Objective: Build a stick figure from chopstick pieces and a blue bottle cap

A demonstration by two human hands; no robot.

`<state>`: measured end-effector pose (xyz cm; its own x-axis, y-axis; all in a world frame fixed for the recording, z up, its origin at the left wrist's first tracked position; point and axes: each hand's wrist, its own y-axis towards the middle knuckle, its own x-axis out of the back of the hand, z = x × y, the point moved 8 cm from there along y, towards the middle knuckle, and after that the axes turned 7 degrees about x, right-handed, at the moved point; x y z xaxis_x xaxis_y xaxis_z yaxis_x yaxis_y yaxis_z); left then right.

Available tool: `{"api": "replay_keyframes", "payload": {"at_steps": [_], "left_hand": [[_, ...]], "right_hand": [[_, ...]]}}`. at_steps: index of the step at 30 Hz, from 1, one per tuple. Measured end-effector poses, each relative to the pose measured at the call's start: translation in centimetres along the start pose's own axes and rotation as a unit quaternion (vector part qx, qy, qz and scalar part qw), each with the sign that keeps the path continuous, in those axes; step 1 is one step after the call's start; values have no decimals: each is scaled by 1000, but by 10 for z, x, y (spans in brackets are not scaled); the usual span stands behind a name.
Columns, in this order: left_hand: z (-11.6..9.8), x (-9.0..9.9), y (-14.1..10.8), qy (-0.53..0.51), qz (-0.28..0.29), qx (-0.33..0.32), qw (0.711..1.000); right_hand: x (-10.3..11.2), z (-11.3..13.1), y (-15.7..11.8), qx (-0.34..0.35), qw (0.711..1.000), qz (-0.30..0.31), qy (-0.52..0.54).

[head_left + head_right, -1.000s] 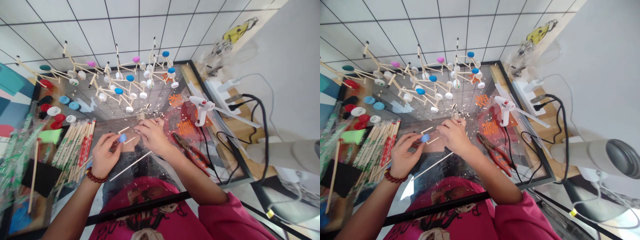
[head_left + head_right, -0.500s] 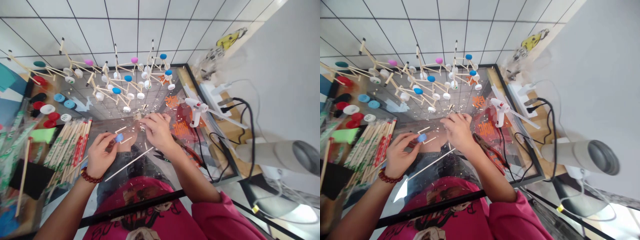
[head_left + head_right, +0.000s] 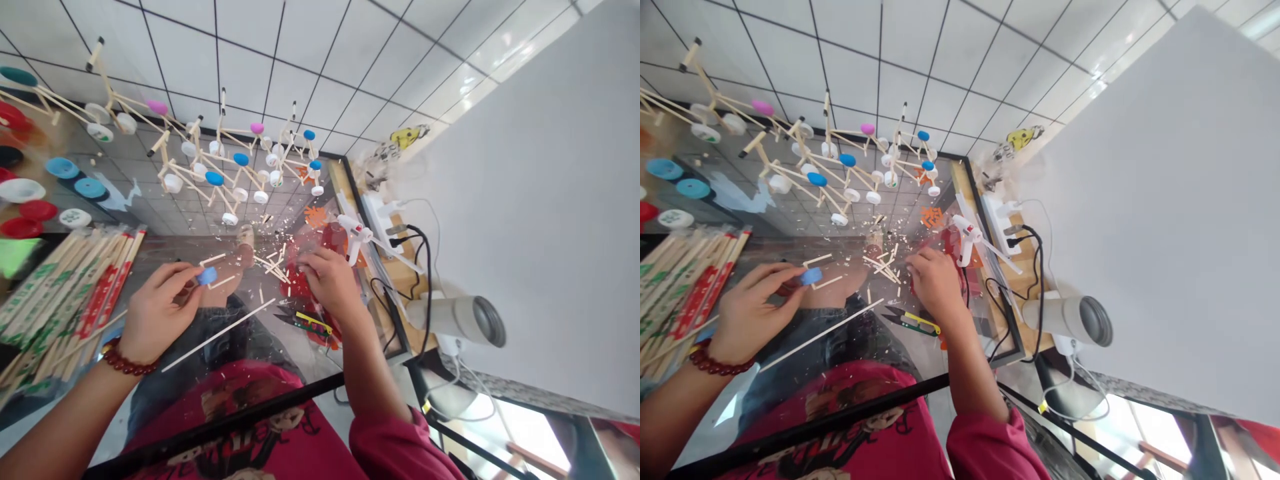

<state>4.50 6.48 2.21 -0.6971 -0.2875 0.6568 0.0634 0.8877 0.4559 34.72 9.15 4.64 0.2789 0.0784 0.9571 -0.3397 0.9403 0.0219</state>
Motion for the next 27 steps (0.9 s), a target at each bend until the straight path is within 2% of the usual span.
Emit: {"api": "replay_keyframes", "payload": {"at_steps": [4, 8, 10, 14, 16, 19, 23, 27], "left_hand": [[-2, 2, 0, 11, -12, -16, 1000], [-4, 0, 0, 32, 9, -7, 999], [-6, 0, 1, 32, 18, -3, 999], [-8, 0, 1, 24, 18, -3, 1000], [-7, 0, 0, 26, 18, -3, 999], [-5, -1, 0, 27, 21, 3, 999], [-6, 0, 0, 23, 12, 1, 1000], [-6, -1, 0, 16, 18, 6, 1000]], "right_hand": [[-21, 23, 21, 63, 995, 56, -53], [-34, 34, 31, 69, 989, 103, -84], [-32, 38, 33, 65, 992, 85, -59], [-33, 54, 41, 69, 993, 36, 88], [-44, 65, 51, 61, 988, 53, 131], [-60, 75, 67, 34, 987, 91, 128], [-62, 74, 73, 38, 985, 109, 131], [-58, 65, 66, 80, 981, 115, 137]]}}
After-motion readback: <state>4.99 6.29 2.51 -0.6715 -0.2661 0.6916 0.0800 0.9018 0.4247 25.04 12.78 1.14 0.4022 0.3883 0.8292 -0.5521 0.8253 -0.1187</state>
